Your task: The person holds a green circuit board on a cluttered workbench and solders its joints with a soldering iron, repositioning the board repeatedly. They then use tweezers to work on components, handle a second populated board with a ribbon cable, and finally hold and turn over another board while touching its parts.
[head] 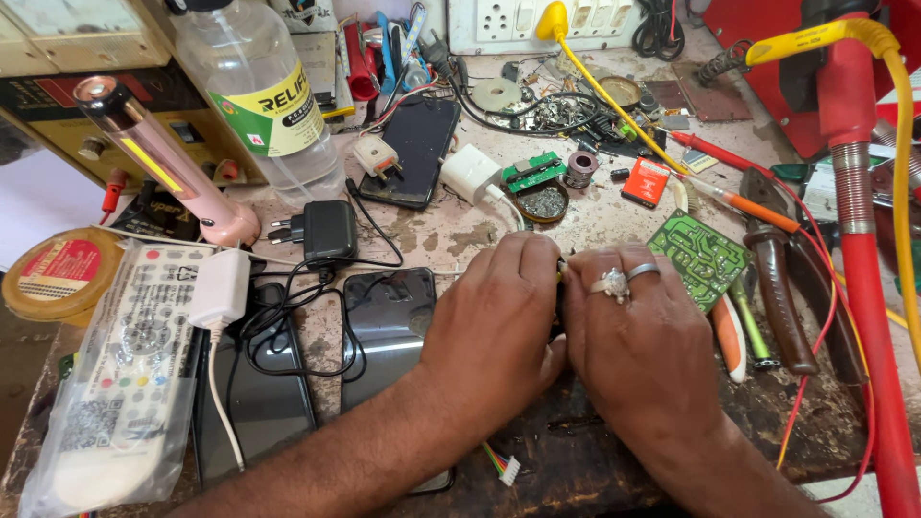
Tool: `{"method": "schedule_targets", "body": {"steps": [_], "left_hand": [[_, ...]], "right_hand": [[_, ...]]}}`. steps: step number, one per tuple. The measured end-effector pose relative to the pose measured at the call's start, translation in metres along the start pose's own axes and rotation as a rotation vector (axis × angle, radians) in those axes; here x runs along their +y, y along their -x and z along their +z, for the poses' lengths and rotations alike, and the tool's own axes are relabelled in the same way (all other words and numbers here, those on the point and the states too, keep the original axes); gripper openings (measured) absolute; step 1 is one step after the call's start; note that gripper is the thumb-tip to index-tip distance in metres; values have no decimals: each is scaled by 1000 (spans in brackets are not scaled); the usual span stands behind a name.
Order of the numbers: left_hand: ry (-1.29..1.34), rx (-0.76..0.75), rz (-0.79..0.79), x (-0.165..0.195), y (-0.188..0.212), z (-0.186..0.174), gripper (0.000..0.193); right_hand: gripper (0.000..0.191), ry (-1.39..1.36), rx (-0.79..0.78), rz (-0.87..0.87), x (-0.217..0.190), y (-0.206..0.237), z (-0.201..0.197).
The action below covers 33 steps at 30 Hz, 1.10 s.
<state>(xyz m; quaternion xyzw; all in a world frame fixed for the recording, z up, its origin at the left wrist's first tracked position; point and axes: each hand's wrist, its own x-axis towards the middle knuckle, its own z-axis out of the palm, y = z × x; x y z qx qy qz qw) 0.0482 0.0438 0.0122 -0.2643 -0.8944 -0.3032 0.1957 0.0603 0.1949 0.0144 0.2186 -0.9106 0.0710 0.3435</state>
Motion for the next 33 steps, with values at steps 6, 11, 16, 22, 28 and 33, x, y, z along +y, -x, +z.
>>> {"method": "schedule_targets", "body": {"steps": [6, 11, 16, 22, 28, 33], "left_hand": [[49, -110, -36, -8, -3, -3, 62], [66, -190, -70, -12, -8, -2, 60], [53, -216, -73, -11, -7, -2, 59], [33, -229, -85, -8, -6, -2, 59], [38, -160, -37, -6, -4, -1, 62], [26, -137, -15, -3, -3, -2, 62]], "right_hand": [[13, -184, -82, 30, 19, -9, 5], [26, -273, -214, 110, 25, -11, 2], [13, -384, -278, 296, 27, -11, 0], [12, -207, -105, 103, 23, 0, 2], [18, -537, -314, 625, 34, -5, 0], [17, -724, -279, 650, 34, -4, 1]]}}
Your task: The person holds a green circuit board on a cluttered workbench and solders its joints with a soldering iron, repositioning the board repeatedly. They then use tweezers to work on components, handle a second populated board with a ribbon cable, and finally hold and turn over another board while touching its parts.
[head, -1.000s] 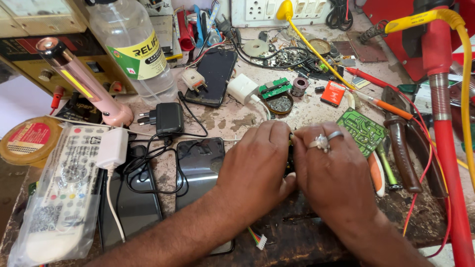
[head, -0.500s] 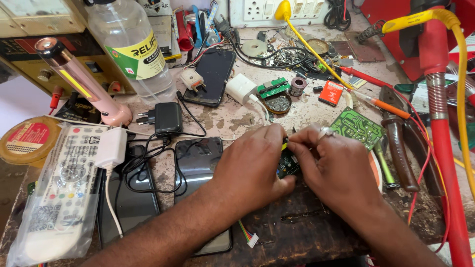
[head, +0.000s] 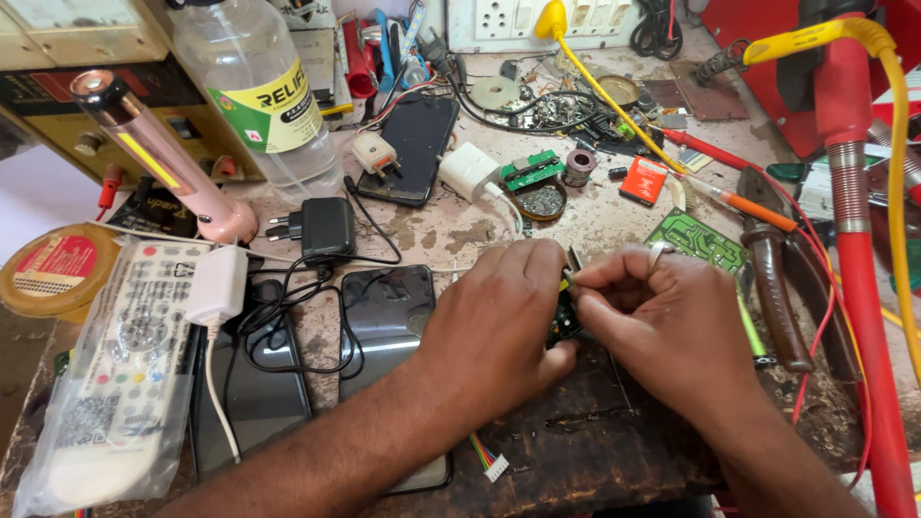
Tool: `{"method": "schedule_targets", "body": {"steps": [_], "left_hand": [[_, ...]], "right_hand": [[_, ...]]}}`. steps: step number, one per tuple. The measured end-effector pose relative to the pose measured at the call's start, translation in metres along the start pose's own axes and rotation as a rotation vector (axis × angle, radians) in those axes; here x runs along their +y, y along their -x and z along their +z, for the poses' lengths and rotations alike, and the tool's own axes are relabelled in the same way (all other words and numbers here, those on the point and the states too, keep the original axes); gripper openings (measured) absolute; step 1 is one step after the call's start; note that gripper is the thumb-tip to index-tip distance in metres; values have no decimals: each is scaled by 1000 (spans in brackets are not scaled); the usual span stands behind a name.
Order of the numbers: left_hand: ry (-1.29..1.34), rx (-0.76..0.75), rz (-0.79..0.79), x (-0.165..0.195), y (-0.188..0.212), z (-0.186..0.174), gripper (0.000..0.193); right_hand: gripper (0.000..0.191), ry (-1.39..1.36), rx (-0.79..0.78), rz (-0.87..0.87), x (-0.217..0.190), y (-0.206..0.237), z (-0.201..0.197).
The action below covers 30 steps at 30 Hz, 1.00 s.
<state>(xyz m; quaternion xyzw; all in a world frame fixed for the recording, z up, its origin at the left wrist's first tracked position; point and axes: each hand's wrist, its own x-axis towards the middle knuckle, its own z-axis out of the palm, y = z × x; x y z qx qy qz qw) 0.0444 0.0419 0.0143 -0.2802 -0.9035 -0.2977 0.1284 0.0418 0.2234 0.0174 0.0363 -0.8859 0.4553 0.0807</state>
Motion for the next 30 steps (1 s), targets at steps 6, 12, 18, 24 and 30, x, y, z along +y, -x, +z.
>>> {"method": "schedule_targets", "body": {"steps": [6, 12, 18, 24, 30], "left_hand": [[-43, 32, 34, 7, 2, -1, 59], [-62, 56, 54, 8, 3, 2, 56], [-231, 217, 159, 7, 5, 6, 57], [-210, 125, 153, 8, 2, 5, 44], [-66, -92, 24, 0, 0, -6, 62]], "right_hand": [[21, 134, -1, 78, 1, 2, -2], [18, 149, 63, 46, -9, 5, 0], [17, 364, 152, -137, -14, 13, 7], [13, 605, 240, -493, -6, 18, 16], [22, 899, 54, -849, -7, -9, 0]]}}
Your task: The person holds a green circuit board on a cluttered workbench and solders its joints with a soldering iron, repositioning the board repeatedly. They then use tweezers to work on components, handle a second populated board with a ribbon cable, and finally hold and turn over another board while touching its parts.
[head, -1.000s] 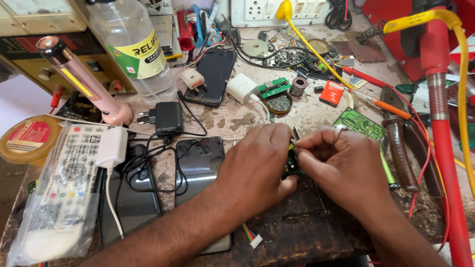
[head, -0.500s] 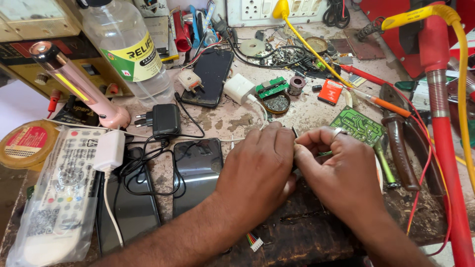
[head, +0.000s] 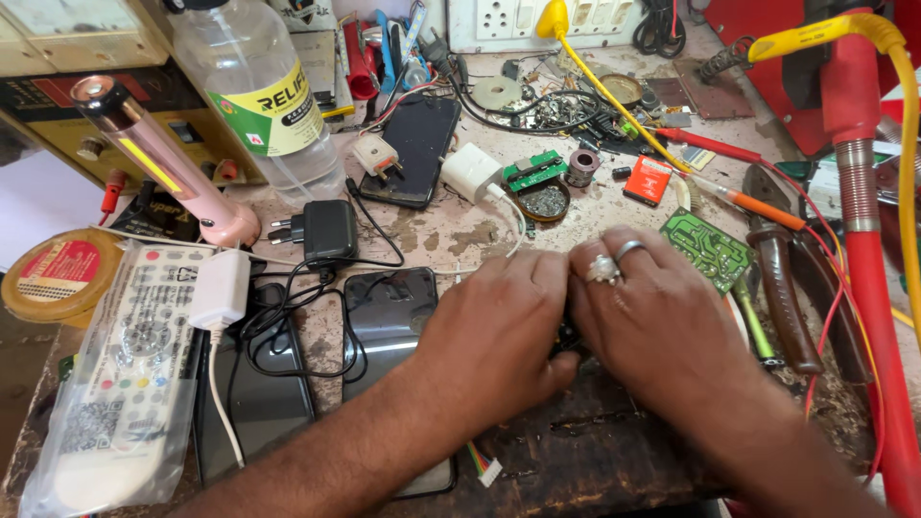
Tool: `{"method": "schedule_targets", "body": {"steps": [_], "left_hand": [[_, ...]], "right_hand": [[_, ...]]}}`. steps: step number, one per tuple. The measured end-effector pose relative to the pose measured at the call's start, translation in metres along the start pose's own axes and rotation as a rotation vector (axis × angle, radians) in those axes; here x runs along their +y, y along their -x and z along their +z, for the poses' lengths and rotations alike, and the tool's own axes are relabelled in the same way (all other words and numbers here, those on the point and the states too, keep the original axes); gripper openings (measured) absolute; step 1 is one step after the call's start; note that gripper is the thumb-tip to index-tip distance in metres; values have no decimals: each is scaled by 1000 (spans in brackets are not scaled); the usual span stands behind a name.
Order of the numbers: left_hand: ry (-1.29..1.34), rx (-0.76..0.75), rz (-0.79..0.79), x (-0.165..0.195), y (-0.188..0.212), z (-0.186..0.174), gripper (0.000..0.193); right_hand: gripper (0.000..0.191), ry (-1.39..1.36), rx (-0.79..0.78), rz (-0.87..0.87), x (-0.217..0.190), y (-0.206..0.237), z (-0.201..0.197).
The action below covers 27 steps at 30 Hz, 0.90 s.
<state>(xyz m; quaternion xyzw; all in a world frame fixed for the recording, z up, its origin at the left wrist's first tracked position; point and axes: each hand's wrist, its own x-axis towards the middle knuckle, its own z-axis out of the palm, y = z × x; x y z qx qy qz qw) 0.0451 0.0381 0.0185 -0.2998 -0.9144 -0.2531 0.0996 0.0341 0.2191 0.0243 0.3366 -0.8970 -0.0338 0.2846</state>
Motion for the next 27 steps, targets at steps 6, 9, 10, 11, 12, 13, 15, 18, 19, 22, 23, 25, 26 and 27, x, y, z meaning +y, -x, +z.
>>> {"method": "schedule_targets", "body": {"steps": [6, 9, 10, 11, 12, 13, 15, 18, 19, 22, 23, 25, 26, 27], "left_hand": [[22, -59, -38, -9, -4, 3, 60], [1, -46, -14, -12, -4, 4, 64], [-21, -31, 10, -13, -3, 3, 64], [-42, -19, 36, -13, -3, 2, 64], [-61, -6, 69, -12, -3, 1, 64], [-40, 6, 68, -11, -5, -1, 69], [4, 29, 62, -10, -4, -5, 79], [246, 364, 146, -6, -3, -12, 58], [373, 313, 118, -4, -2, -13, 51], [620, 245, 111, -1, -3, -16, 29], [618, 285, 158, 1, -2, -16, 20], [620, 342, 200, 2, -3, -16, 10], [624, 361, 194, 3, -2, -16, 9], [626, 381, 189, 2, -2, -16, 8]], "right_hand": [[13, -116, -51, 73, -9, -4, -6], [14, -179, -34, 379, 3, -3, -15], [17, -163, -44, 473, 12, -2, -19], [15, -460, -15, 584, 18, 1, -19], [14, -756, 17, 690, 25, 5, -19], [13, -1048, 54, 787, 31, 9, -17], [13, -1231, 120, 871, 32, 22, -9], [15, -1348, 186, 857, 25, 39, -2], [15, -1365, 205, 829, 21, 43, -1], [17, -1298, 208, 965, 12, 46, -2], [18, -1308, 232, 921, 9, 46, -3], [19, -1327, 274, 832, 4, 46, -6], [20, -1316, 307, 792, 2, 46, -7], [21, -1305, 341, 749, 0, 47, -8]]}}
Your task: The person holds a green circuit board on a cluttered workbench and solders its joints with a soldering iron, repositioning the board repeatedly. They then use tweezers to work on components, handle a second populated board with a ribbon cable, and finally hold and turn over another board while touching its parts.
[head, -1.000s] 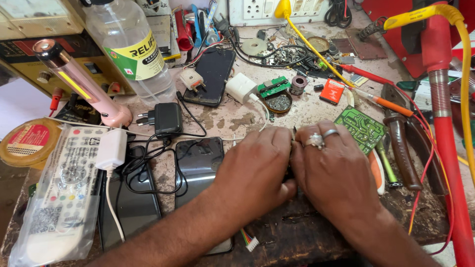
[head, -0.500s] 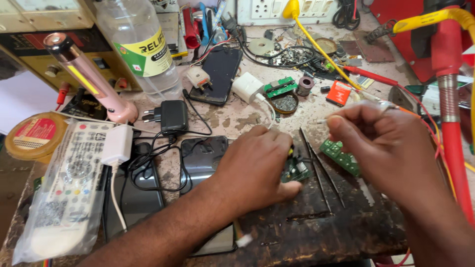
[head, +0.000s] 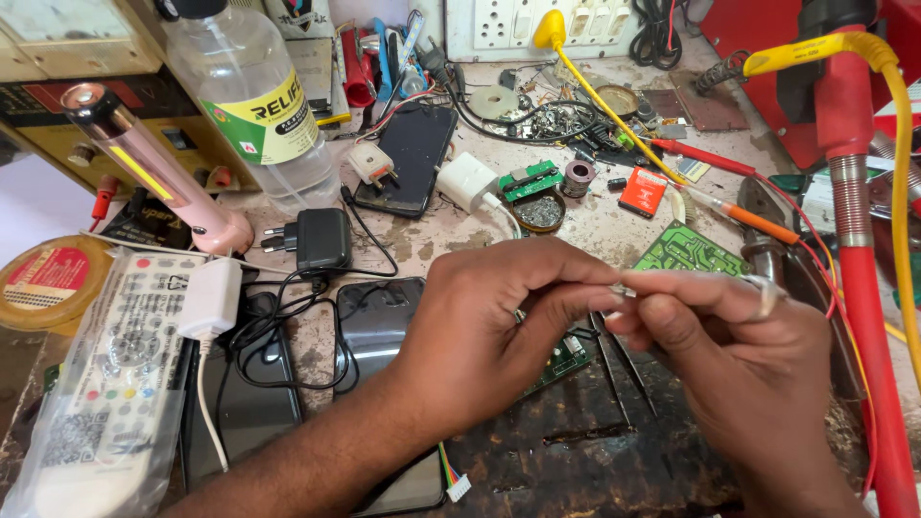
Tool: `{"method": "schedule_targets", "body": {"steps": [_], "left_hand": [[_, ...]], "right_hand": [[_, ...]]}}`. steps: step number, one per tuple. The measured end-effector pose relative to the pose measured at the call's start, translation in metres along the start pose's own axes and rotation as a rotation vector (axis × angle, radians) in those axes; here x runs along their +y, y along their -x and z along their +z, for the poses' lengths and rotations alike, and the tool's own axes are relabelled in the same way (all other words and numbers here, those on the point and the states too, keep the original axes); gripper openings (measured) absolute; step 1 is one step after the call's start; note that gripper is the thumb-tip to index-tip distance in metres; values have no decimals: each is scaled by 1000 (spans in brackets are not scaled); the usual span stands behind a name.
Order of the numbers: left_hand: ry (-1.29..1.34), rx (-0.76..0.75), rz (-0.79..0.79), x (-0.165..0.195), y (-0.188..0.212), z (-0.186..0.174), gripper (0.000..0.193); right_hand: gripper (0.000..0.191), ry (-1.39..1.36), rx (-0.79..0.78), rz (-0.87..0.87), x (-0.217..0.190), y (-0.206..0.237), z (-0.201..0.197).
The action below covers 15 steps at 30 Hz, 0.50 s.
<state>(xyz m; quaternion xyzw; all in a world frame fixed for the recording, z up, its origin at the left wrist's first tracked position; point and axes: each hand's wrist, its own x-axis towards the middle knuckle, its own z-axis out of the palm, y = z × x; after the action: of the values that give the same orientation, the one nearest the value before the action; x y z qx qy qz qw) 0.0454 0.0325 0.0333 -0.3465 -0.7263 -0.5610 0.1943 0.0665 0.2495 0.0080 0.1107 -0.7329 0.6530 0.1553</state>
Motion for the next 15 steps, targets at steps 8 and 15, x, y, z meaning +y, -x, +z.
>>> {"method": "schedule_targets", "body": {"steps": [8, 15], "left_hand": [[101, -39, 44, -1, 4, 0, 11], [544, -87, -478, -5, 0, 5, 29]], "right_hand": [[16, -5, 1, -199, 5, 6, 3], [18, -25, 91, -206, 11, 8, 4]]}}
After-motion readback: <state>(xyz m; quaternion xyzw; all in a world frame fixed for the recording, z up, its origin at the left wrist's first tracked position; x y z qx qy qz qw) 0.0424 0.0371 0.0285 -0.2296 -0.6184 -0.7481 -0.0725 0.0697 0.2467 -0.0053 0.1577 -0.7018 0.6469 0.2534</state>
